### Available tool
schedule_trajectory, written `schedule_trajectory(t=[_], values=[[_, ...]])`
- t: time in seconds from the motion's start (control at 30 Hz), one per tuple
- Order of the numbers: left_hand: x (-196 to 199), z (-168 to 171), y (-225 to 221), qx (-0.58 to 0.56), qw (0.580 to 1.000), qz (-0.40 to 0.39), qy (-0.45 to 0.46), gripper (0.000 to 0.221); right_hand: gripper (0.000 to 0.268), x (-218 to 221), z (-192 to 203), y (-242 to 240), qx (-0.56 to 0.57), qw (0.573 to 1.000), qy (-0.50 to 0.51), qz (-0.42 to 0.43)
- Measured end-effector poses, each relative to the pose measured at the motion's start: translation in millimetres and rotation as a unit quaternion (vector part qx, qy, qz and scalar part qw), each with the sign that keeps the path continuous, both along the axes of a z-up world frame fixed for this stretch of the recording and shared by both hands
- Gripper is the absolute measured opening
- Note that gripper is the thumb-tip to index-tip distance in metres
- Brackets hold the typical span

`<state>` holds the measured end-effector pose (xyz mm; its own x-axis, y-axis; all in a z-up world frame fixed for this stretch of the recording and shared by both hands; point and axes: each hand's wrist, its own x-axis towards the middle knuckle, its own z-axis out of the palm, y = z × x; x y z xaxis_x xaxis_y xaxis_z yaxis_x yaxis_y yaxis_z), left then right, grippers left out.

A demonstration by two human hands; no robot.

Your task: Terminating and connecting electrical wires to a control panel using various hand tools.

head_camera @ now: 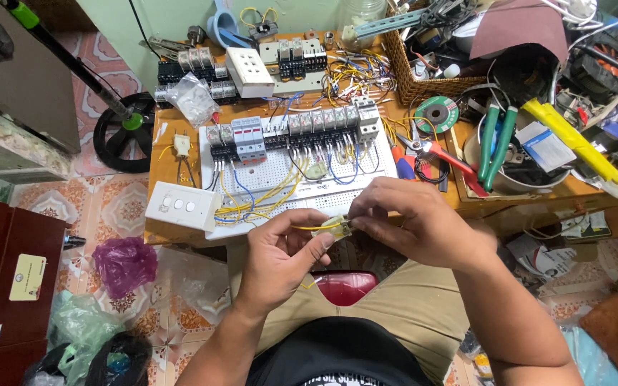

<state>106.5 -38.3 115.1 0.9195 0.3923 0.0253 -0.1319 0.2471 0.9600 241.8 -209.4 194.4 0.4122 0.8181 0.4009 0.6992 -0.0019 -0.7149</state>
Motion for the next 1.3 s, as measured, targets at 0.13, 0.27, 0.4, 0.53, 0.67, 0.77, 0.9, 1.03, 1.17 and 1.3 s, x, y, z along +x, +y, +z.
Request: schedule_trajectory(t=[0.13,0.27,0.4,0.53,0.67,0.77,0.9,1.03,1.17,1.3], values=[[-2,1,4,0.009,1.000,-0.012,0.018,0.028,0.005,-2,5,2,-0.011,0.999,0.036,-0.002],[-5,11,4,0.075,0.997,-0.023,0.010,0.024,0.002,-2,-2,1,-0.029,0.998,0.058,-0.014],[-3,11,5,0.110,0.994,-0.007,-0.017,0.022,0.005,-5,-8,4,-0.023,0.991,0.125,-0.045],[-2,16,7,0.125,0.992,0.001,-0.022,0.018,0.006,-11,-15,8,-0.001,0.986,0.154,-0.065],[-1,22,7,0.150,0.988,0.016,-0.033,0.017,0.008,-14,-31,9,0.039,0.979,0.181,-0.085],[-1,23,5,0.163,0.985,0.030,-0.042,0.015,0.008,-13,-44,9,0.062,0.973,0.206,-0.089],[3,20,4,0.189,0.979,0.046,-0.054,0.015,0.010,-14,-59,12,0.067,0.962,0.249,-0.088],[5,14,6,0.196,0.978,0.046,-0.057,0.013,0.004,-16,-66,12,0.090,0.939,0.327,-0.059],[12,5,9,0.205,0.976,0.040,-0.058,0.014,0.006,-11,-76,17,0.095,0.936,0.336,-0.046],[28,-4,14,0.189,0.979,0.040,-0.060,0.014,0.013,0,-102,33,0.147,0.916,0.364,-0.087]])
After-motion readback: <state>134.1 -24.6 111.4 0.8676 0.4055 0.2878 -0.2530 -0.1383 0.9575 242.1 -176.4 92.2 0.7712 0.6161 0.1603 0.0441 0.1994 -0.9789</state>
